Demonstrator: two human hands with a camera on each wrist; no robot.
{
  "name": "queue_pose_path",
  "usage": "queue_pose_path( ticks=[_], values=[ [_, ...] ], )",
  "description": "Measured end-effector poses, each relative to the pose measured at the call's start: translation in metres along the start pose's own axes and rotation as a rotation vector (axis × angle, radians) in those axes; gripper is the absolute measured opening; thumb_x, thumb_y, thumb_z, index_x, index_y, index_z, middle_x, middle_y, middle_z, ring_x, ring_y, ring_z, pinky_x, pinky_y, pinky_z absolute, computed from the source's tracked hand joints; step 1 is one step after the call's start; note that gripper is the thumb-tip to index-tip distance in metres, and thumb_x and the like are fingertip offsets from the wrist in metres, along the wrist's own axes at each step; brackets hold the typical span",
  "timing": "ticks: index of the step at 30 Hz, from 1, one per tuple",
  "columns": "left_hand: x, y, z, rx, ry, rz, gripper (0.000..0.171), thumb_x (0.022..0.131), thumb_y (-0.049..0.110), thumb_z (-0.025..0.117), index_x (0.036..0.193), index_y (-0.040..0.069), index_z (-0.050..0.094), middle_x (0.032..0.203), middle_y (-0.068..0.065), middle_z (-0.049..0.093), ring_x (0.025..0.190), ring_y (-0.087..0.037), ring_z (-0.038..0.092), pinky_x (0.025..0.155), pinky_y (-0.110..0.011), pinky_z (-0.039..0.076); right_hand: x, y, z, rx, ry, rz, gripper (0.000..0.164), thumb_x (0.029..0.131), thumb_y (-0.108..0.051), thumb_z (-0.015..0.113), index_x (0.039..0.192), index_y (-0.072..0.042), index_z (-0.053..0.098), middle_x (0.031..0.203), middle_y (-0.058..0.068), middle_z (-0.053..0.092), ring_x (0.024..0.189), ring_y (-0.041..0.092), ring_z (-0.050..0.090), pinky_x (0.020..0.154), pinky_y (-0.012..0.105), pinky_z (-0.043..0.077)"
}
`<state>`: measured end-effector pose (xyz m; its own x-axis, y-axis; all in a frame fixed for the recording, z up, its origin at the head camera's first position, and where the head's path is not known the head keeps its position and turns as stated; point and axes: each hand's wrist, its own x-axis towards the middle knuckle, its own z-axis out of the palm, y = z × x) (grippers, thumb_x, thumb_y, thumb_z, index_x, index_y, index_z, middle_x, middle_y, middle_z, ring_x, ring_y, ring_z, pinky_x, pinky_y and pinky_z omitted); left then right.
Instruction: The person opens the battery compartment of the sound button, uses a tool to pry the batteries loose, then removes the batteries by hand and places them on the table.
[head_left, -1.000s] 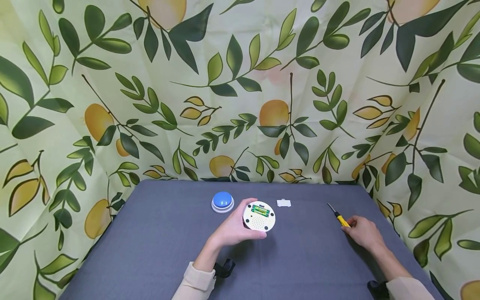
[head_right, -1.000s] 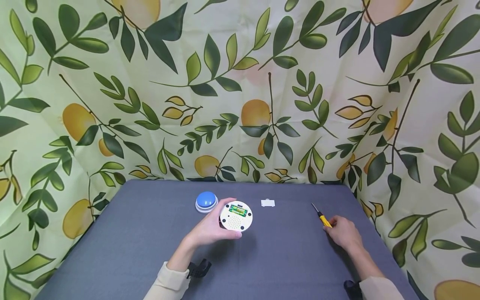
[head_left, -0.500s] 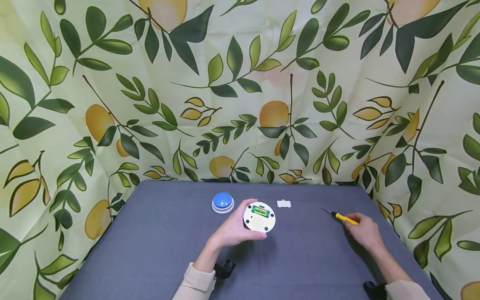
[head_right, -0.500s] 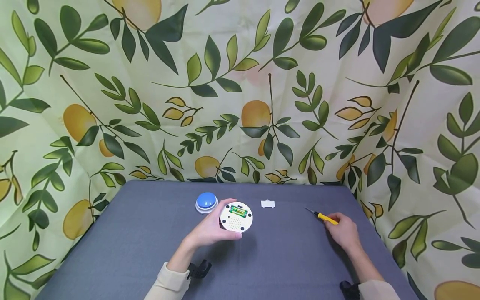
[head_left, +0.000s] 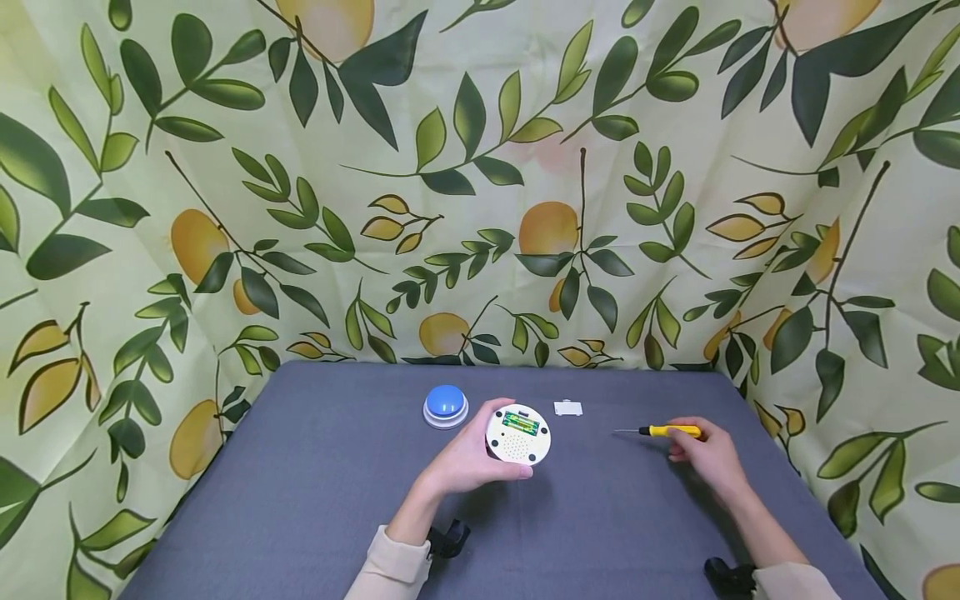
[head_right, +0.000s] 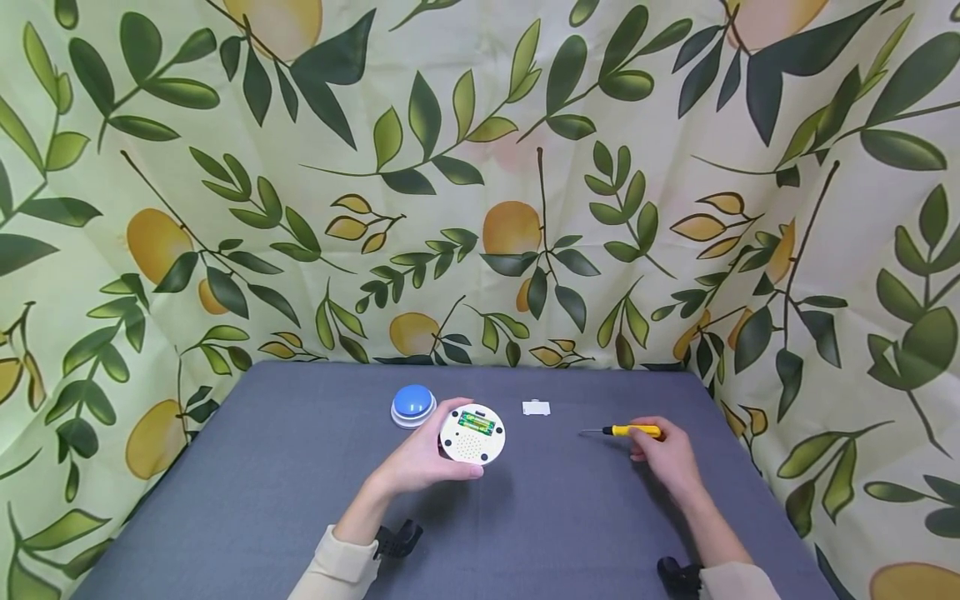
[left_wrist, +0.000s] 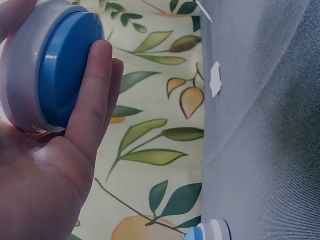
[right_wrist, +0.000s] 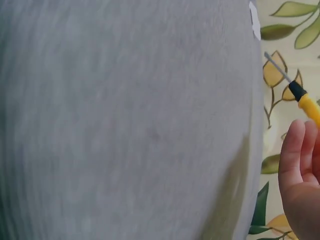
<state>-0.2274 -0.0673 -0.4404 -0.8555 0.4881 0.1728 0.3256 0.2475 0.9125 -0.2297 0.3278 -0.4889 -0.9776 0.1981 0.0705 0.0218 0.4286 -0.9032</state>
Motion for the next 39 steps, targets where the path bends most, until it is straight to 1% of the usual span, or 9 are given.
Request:
queue_pose_path(
  ticks=[4,9,14,19,26,29,31,35,39],
  values=[
    [0.001,0.0,0.0,-0.011,0.0,-0.002,0.093,0.072,0.031,0.09,0.149,0.019,0.039,0.123,0.004,0.057,0.107,-0.016,0.057,0.095,-0.038,0.043,0.0,-0.008,0.007,0.049,-0.013,-0.001,0.034,0.101,-0.012,0.062,0.124,0.013,0.058,0.097,0.021,0.063,0.073,0.013,0.061,0.068,0.031,0.059],
    [0.001,-0.001,-0.002,-0.017,-0.005,0.003,0.093,0.072,0.03,0.091,0.149,0.019,0.039,0.124,0.004,0.057,0.109,-0.016,0.057,0.097,-0.039,0.042,0.0,-0.015,0.015,0.081,-0.019,-0.024,0.032,0.101,-0.013,0.062,0.121,0.012,0.059,0.093,0.018,0.063,0.072,0.014,0.06,0.067,0.031,0.059],
    [0.002,-0.002,-0.003,-0.012,-0.007,0.006,0.093,0.072,0.031,0.09,0.149,0.02,0.039,0.126,0.004,0.057,0.109,-0.016,0.057,0.097,-0.039,0.042,-0.002,-0.023,0.023,0.139,-0.027,-0.034,0.029,0.101,-0.011,0.061,0.119,0.012,0.059,0.091,0.017,0.063,0.071,0.012,0.059,0.067,0.03,0.058],
    [0.002,-0.003,-0.004,0.006,-0.012,0.005,0.093,0.072,0.031,0.09,0.149,0.02,0.04,0.126,0.004,0.057,0.109,-0.016,0.056,0.098,-0.039,0.041,-0.005,-0.034,0.031,0.194,-0.043,-0.052,0.028,0.102,-0.012,0.061,0.116,0.013,0.058,0.086,0.012,0.062,0.069,0.012,0.058,0.065,0.03,0.058],
    [0.001,-0.004,-0.004,-0.012,-0.029,0.002,0.094,0.071,0.03,0.091,0.15,0.017,0.04,0.126,0.002,0.057,0.11,-0.017,0.056,0.098,-0.038,0.041,-0.011,-0.049,0.037,0.32,-0.057,-0.091,0.029,0.101,-0.012,0.062,0.113,0.014,0.059,0.081,0.01,0.061,0.066,0.014,0.057,0.062,0.027,0.056],
    [0.0,-0.004,-0.004,-0.015,-0.035,-0.002,0.094,0.071,0.03,0.09,0.149,0.016,0.04,0.125,0.002,0.057,0.11,-0.017,0.056,0.097,-0.037,0.041,-0.014,-0.055,0.04,0.39,-0.071,-0.125,0.025,0.101,-0.01,0.063,0.11,0.013,0.06,0.079,0.006,0.061,0.065,0.014,0.056,0.061,0.026,0.055],
    [0.0,-0.004,-0.004,-0.022,-0.04,-0.009,0.094,0.072,0.03,0.09,0.149,0.016,0.04,0.125,0.002,0.057,0.11,-0.017,0.056,0.097,-0.038,0.041,-0.016,-0.059,0.042,0.447,-0.089,-0.159,0.021,0.101,-0.007,0.062,0.108,0.013,0.06,0.078,0.005,0.061,0.065,0.013,0.057,0.061,0.025,0.055],
    [0.0,-0.005,-0.004,-0.03,-0.045,-0.007,0.095,0.072,0.029,0.09,0.15,0.014,0.038,0.126,0.002,0.056,0.111,-0.017,0.056,0.097,-0.038,0.041,-0.02,-0.065,0.045,0.543,-0.127,-0.229,0.015,0.101,-0.002,0.058,0.106,0.012,0.06,0.077,0.004,0.059,0.064,0.012,0.056,0.06,0.025,0.055],
    [0.0,-0.005,-0.005,-0.039,-0.044,-0.006,0.095,0.072,0.027,0.09,0.15,0.013,0.038,0.127,0.002,0.056,0.111,-0.017,0.056,0.098,-0.037,0.041,-0.022,-0.072,0.048,0.576,-0.139,-0.258,0.011,0.102,-0.002,0.057,0.104,0.008,0.062,0.075,0.004,0.057,0.063,0.014,0.055,0.06,0.025,0.054]
  ],
)
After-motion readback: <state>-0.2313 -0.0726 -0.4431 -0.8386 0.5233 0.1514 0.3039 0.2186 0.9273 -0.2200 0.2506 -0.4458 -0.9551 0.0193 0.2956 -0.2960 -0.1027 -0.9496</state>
